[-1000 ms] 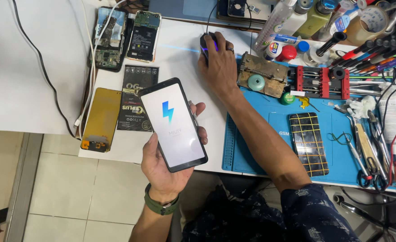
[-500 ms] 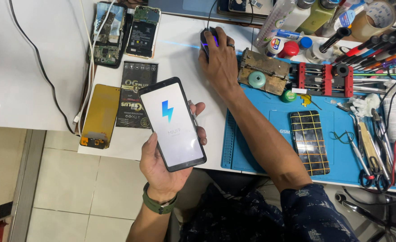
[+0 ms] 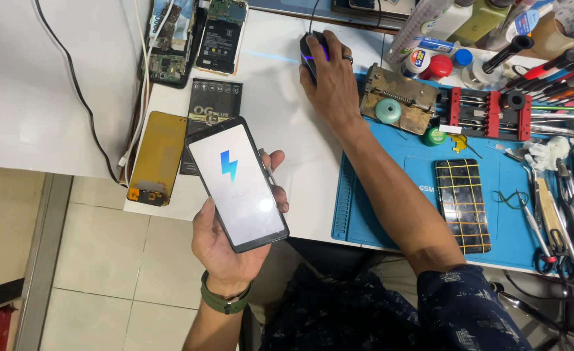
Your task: The person holds a smartphone and navigates through the initial setup screens, including network connection and SIM card options. They interact with the touchscreen to proceed through the setup wizard and eventually reach the MIUI9 boot screen.
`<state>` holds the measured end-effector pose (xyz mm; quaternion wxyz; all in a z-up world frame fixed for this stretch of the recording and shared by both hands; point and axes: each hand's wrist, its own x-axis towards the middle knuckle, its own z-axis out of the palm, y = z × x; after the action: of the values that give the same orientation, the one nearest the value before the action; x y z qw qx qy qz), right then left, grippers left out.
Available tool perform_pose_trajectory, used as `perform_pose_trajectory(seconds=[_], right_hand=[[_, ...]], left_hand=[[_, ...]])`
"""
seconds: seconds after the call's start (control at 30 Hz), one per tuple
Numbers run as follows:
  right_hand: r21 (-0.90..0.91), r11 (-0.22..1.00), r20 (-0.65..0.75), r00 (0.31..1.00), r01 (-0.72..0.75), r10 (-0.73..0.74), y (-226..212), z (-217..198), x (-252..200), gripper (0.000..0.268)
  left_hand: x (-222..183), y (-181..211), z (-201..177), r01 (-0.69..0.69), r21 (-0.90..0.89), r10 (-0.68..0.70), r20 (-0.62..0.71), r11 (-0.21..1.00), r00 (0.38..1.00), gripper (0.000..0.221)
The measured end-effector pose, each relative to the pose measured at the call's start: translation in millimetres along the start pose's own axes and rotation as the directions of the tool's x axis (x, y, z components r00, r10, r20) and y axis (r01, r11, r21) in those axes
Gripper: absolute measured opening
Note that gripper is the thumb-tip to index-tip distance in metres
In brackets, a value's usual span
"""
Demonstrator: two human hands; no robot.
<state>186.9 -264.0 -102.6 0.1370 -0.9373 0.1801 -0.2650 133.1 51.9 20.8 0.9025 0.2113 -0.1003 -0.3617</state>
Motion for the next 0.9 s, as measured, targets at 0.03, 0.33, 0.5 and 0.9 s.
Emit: perform_pose_trajectory(seconds=[0.03, 0.33, 0.5, 0.9], right_hand=[[0.01, 1.0, 0.012, 1.0, -0.007, 0.006, -0.5, -0.8, -0.3, 0.055], [0.019, 1.0, 0.008, 1.0, -0.012, 0.012, -1.5, -2.0, 0.3, 0.052], [0.022, 0.999, -0.017, 0.999, -0.033, 0.034, -0.5, -2.8, 0.8, 0.049], [0.013, 1.0, -0.004, 1.0, -0.027, 0.027, -0.6, -0.7, 0.3, 0.053]], left_hand=[[-1.3, 1.4, -1.1, 0.017, -0.01, -0.017, -0.012, 1.0, 1.0, 0.074], [-11.0, 9.6, -6.0, 0.048, -0.012, -0.048, -0.02, 0.999, 0.999, 0.076], [-10.7, 9.2, -6.2, 0.066, -0.023, -0.067, -0.008, 0.998, 0.998, 0.074], [-8.6, 6.3, -5.9, 0.108, -0.017, -0.109, -0.018, 0.994, 0.994, 0.078]])
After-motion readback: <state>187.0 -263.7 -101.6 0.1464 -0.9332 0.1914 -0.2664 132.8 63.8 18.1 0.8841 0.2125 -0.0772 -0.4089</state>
